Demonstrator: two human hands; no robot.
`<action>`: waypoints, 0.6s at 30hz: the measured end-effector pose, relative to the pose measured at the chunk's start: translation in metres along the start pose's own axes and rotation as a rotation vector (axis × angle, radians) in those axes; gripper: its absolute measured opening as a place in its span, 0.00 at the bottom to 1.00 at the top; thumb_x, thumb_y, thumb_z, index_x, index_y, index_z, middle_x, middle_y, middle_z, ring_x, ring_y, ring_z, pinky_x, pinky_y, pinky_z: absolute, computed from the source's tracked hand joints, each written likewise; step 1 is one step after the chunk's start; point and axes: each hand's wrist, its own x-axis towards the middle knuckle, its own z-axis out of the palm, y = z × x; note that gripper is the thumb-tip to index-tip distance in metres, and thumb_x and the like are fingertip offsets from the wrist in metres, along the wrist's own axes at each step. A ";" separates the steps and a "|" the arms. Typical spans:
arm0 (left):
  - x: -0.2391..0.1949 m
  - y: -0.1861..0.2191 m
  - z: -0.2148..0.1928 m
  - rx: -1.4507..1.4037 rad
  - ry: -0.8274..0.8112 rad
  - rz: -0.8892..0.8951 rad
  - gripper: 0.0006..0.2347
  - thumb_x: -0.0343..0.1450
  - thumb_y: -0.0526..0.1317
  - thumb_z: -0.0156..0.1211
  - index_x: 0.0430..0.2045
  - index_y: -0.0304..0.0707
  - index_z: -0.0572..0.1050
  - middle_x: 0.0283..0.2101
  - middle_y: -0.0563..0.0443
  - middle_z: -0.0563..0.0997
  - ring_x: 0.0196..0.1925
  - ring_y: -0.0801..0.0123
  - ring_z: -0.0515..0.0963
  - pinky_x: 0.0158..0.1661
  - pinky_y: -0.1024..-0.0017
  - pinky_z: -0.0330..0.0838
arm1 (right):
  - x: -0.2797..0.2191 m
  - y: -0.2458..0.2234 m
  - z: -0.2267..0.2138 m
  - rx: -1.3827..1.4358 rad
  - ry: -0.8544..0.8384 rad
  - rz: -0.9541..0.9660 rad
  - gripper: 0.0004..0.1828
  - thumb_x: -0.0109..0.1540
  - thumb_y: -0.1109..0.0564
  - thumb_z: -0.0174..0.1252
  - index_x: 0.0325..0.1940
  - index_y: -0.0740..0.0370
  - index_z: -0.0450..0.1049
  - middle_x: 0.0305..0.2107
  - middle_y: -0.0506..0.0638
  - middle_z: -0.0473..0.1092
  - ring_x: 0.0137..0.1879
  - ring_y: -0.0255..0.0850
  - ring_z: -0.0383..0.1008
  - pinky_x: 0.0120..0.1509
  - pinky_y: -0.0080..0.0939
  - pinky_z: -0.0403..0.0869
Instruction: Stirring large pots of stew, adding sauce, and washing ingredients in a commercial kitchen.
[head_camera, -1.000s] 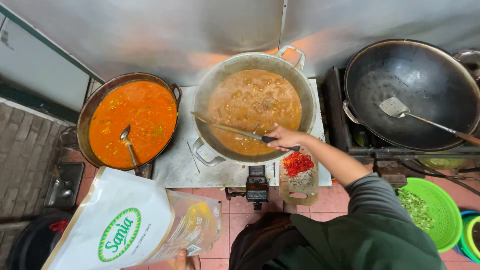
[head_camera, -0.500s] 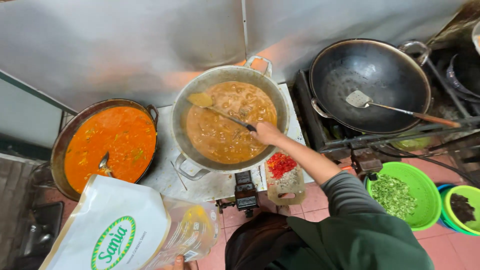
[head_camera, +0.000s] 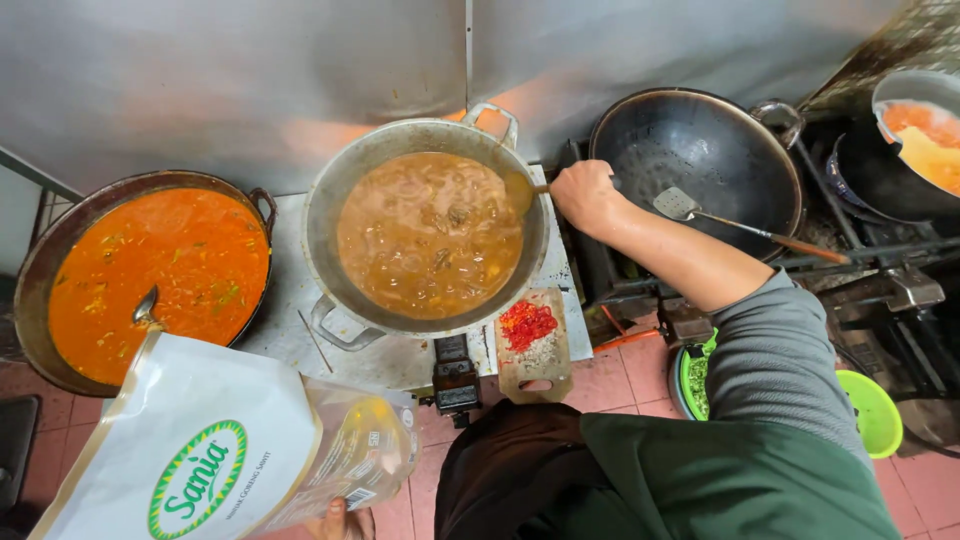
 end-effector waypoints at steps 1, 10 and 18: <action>-0.001 -0.001 0.000 0.006 -0.016 0.026 0.42 0.66 0.41 0.69 0.76 0.28 0.53 0.74 0.31 0.62 0.72 0.43 0.67 0.70 0.45 0.64 | 0.003 0.002 0.010 0.069 -0.077 -0.012 0.10 0.62 0.56 0.57 0.40 0.58 0.83 0.39 0.57 0.79 0.46 0.53 0.82 0.45 0.57 0.79; -0.014 0.012 0.003 0.058 0.033 -0.017 0.43 0.66 0.40 0.70 0.77 0.34 0.51 0.73 0.31 0.61 0.72 0.40 0.66 0.68 0.41 0.63 | 0.027 -0.018 0.095 0.474 -0.281 -0.050 0.13 0.57 0.55 0.62 0.43 0.62 0.82 0.40 0.63 0.78 0.50 0.58 0.80 0.54 0.55 0.78; -0.023 0.019 0.005 0.086 0.046 -0.033 0.42 0.66 0.40 0.70 0.76 0.34 0.53 0.72 0.31 0.63 0.70 0.41 0.68 0.68 0.41 0.62 | 0.039 -0.096 0.148 0.675 -0.232 -0.036 0.13 0.57 0.53 0.61 0.43 0.59 0.82 0.38 0.64 0.78 0.48 0.59 0.79 0.54 0.56 0.77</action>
